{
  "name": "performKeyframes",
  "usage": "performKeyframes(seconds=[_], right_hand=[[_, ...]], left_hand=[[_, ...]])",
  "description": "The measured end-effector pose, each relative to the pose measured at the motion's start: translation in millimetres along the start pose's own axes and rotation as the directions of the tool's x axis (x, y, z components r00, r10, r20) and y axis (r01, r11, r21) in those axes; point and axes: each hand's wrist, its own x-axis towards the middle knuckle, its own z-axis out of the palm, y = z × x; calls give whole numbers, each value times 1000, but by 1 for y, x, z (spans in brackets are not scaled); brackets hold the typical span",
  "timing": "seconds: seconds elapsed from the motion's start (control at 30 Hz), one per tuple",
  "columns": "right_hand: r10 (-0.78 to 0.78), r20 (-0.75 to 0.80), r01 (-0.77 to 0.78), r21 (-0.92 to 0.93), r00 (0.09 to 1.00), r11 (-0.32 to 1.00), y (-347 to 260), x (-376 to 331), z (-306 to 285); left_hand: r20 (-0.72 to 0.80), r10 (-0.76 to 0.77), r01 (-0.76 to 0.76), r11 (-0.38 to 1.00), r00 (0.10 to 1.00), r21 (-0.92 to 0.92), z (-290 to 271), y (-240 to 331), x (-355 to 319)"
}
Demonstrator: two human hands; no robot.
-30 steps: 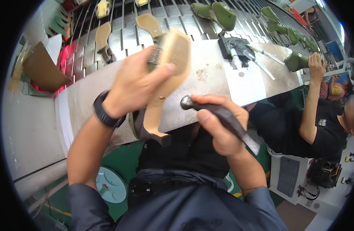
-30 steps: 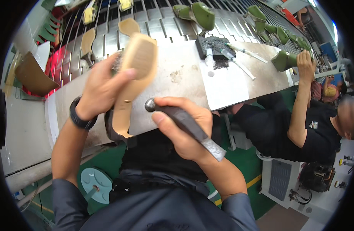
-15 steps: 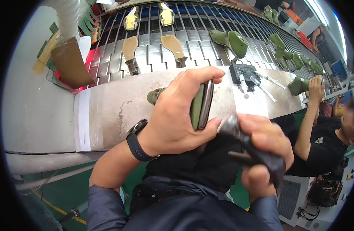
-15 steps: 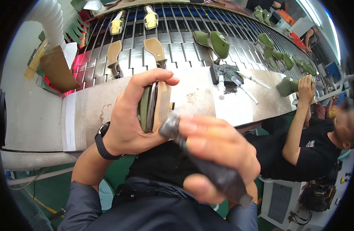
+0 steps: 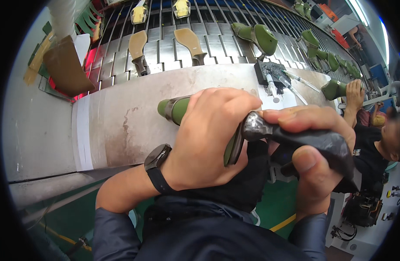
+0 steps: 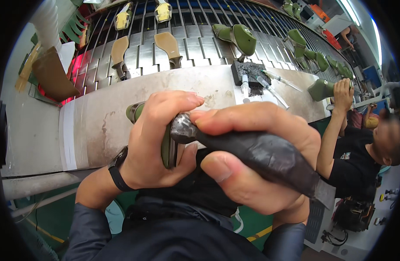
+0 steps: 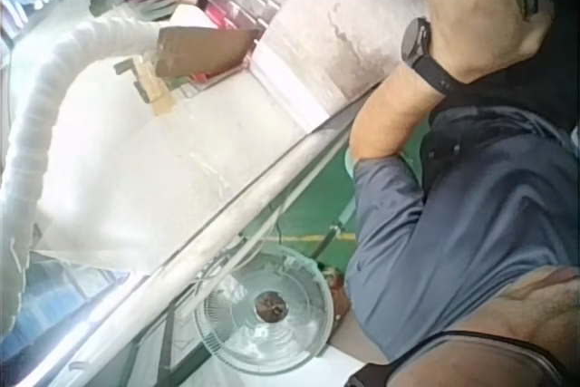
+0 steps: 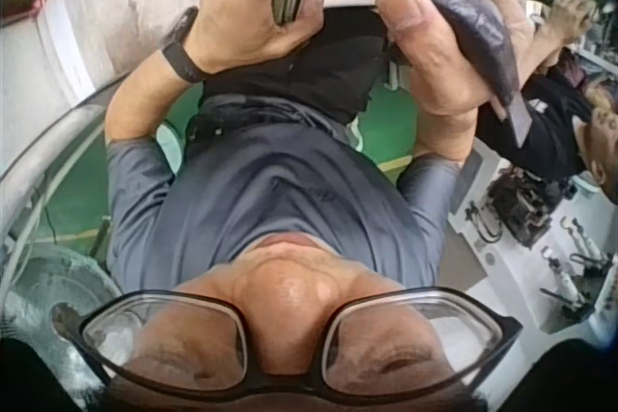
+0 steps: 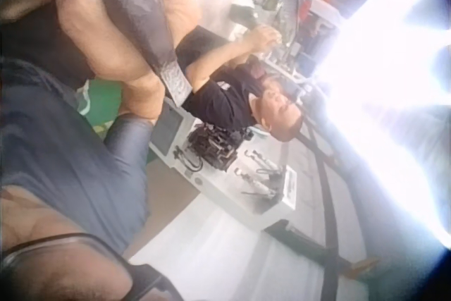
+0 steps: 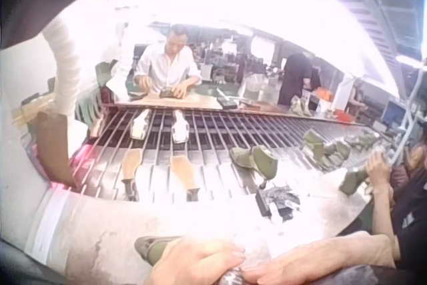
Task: The person assembles high-heeled shoes by taking shoe lasts and soles from a conveyor, aligning and pressing the soles onto the shoe uppers by hand, tapping them with a hammer, and returning the shoes to the conveyor.
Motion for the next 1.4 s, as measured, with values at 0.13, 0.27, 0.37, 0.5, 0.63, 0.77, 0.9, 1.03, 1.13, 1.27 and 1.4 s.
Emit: performKeyframes(seconds=[0.13, 0.27, 0.37, 0.5, 0.63, 0.77, 0.9, 1.03, 1.13, 1.27, 1.4], right_hand=[[130, 160, -150, 123, 979, 981, -2, -10, -1], [-207, 461, 76, 286, 863, 955, 52, -38, 12], [44, 244, -127, 335, 969, 934, 90, -95, 29], [448, 49, -370, 647, 893, 667, 140, -144, 69], [419, 65, -389, 519, 906, 761, 150, -145, 65], [322, 43, -278, 618, 946, 735, 150, -131, 64], [278, 79, -267, 611, 957, 745, 154, -114, 58], [250, 168, -301, 561, 953, 771, 155, -89, 48], [222, 262, -330, 508, 939, 795, 155, -73, 40], [258, 368, -405, 410, 893, 817, 139, -47, 34], [324, 521, -435, 103, 789, 894, 107, -8, 29]], left_hand=[[-110, 51, -55, 998, 993, -32, 6, 9, -25], [-288, 244, -202, 965, 926, 170, 21, 0, -102], [-215, 153, -74, 939, 965, 336, 22, -9, -144], [-153, 103, -19, 883, 983, 469, 30, -30, -187], [-76, 116, -56, 835, 990, 547, 26, -37, -193], [-200, 77, 22, 891, 977, 454, 38, -32, -193], [-186, 59, 33, 889, 981, 457, 37, -28, -190], [-228, 105, 16, 879, 968, 476, 42, -32, -192], [-235, 120, 11, 872, 965, 490, 42, -34, -193], [-265, 133, 10, 879, 955, 477, 47, -36, -195], [-154, 205, -74, 800, 967, 596, 41, -46, -196]])
